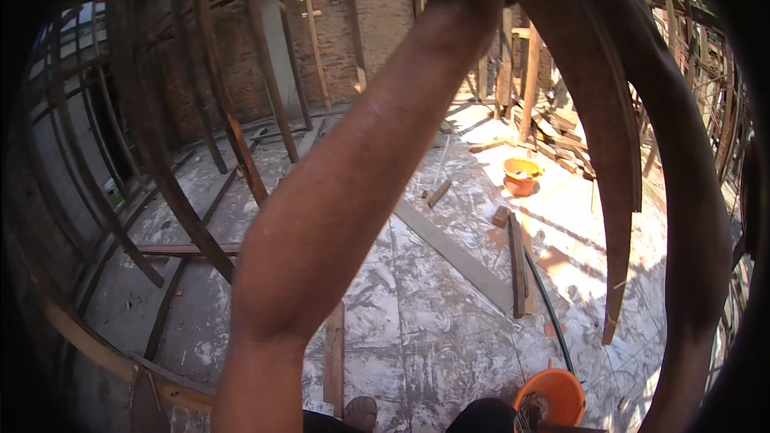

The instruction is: The person hammers a nail into a wooden board, uses a hand saw to cut a piece of wood, and then lifts and repositions a long wooden beam.

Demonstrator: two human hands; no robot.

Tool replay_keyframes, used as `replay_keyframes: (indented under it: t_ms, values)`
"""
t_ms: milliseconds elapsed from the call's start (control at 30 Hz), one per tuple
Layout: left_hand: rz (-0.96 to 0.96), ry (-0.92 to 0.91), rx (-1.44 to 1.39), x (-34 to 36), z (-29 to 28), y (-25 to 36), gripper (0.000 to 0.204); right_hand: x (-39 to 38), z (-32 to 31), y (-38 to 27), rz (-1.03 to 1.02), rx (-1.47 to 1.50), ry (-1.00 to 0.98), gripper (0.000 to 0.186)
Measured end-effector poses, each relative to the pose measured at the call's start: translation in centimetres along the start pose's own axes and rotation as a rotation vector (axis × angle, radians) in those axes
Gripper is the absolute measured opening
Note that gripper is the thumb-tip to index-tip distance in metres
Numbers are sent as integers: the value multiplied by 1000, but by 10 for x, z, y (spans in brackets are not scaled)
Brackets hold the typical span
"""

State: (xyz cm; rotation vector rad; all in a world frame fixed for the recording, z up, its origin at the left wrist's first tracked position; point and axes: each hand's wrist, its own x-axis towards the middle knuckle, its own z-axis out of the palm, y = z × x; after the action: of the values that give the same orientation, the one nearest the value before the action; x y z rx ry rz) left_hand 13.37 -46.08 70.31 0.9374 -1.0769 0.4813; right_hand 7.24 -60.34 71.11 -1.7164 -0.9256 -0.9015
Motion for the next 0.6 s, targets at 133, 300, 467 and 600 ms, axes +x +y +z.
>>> replay_keyframes:
  t_ms: [133,300,467,600]
  values:
    - [42,-69,-117,-39,-20,-24,75,-31,19,34,-18,79,22,88]
    - [-150,-41,84,-58,-15,0,96,-80,-27,36,-136,-185,94,98]
    - [12,14,76,-5,-35,54,110,-135,-47,67,-57,-99,193,99]
    - [-20,-89,195,34,-17,81,105,-149,-90,67,-143,-483,190,99]
